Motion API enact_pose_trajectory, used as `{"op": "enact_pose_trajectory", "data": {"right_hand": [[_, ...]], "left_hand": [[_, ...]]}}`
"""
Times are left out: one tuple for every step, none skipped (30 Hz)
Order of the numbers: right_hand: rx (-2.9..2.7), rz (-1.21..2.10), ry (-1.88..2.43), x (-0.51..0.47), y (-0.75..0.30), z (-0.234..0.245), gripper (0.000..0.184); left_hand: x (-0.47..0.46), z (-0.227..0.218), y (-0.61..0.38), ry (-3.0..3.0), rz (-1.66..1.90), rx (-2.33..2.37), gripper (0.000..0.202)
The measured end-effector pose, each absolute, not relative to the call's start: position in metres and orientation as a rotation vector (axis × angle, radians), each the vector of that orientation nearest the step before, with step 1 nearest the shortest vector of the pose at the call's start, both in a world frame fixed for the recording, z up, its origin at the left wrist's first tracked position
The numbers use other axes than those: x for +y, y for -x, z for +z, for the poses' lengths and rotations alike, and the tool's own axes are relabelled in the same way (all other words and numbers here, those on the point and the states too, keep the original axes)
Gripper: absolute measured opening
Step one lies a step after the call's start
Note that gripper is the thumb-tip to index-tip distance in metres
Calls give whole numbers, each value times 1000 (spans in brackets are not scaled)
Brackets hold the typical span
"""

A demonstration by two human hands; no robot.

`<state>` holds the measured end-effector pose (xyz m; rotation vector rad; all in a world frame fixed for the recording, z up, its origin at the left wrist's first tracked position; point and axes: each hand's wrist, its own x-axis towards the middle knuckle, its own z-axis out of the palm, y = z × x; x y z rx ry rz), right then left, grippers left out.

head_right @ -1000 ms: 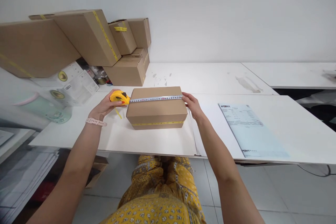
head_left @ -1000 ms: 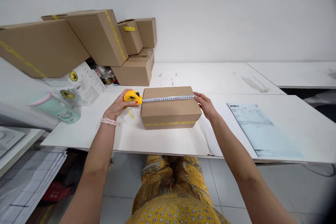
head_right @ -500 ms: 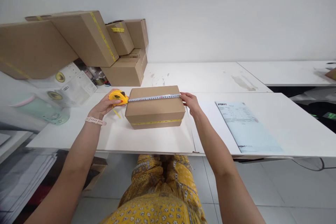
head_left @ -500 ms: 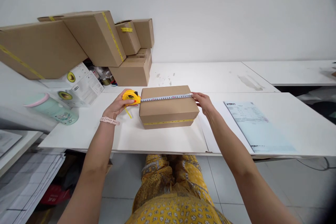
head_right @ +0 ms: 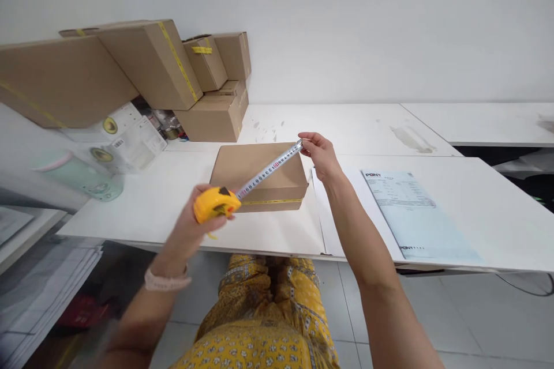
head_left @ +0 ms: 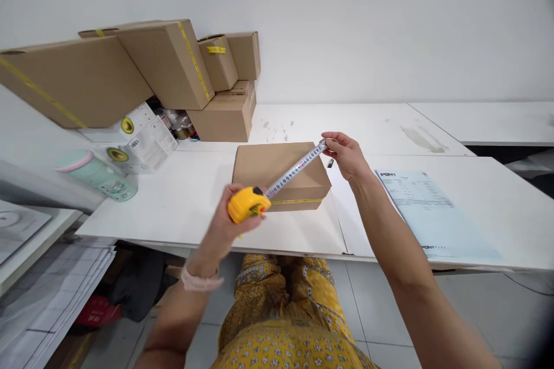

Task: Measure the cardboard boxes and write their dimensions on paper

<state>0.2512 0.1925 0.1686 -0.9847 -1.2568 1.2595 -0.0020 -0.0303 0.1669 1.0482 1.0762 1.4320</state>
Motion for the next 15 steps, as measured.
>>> {"op": "enact_pose_trajectory", "data": {"right_hand": [[-1299,1272,971,195,-247,171,15],[-1351,1288,961,197,-243,172,15],[-1410,1311,952,200,-238,173,15],[-1467,1347,942,202,-233,173,16],[-1520,1400,930,203,-227,174,17],[-1569,1464,912,205,-221,175,18],[-1613,1526,891,206,-215,177,19],[-1652,1577,867,207,-210,179,20],[-1690,1610,839,209,-205,182,21],[-1729,1620,818,211,-200,185,21],[-1769,1607,815,214,-196,189,21],[-1806,1582,834,218,-193,191,21],[-1841,1550,871,222,-191,193,22],[-1871,1517,915,227,-189,193,22],[-1894,1489,955,232,-187,192,23]], "left_hand": [[-41,156,-12,-994,1411,1050,63],[-49,146,-25,-950,1399,1007,65],[-56,137,-35,-917,1387,959,70],[-61,131,-45,-893,1360,904,76],[-63,126,-53,-876,1328,842,83],[-63,124,-60,-865,1296,781,87],[-61,123,-65,-858,1271,729,88],[-58,124,-70,-854,1259,694,85],[-52,126,-75,-850,1263,680,78],[-46,128,-78,-844,1278,687,70],[-40,131,-82,-835,1292,710,64],[-33,133,-85,-821,1305,740,60],[-26,135,-87,-803,1317,770,58],[-21,136,-89,-783,1331,797,58],[-16,137,-92,-762,1345,819,59]]}}
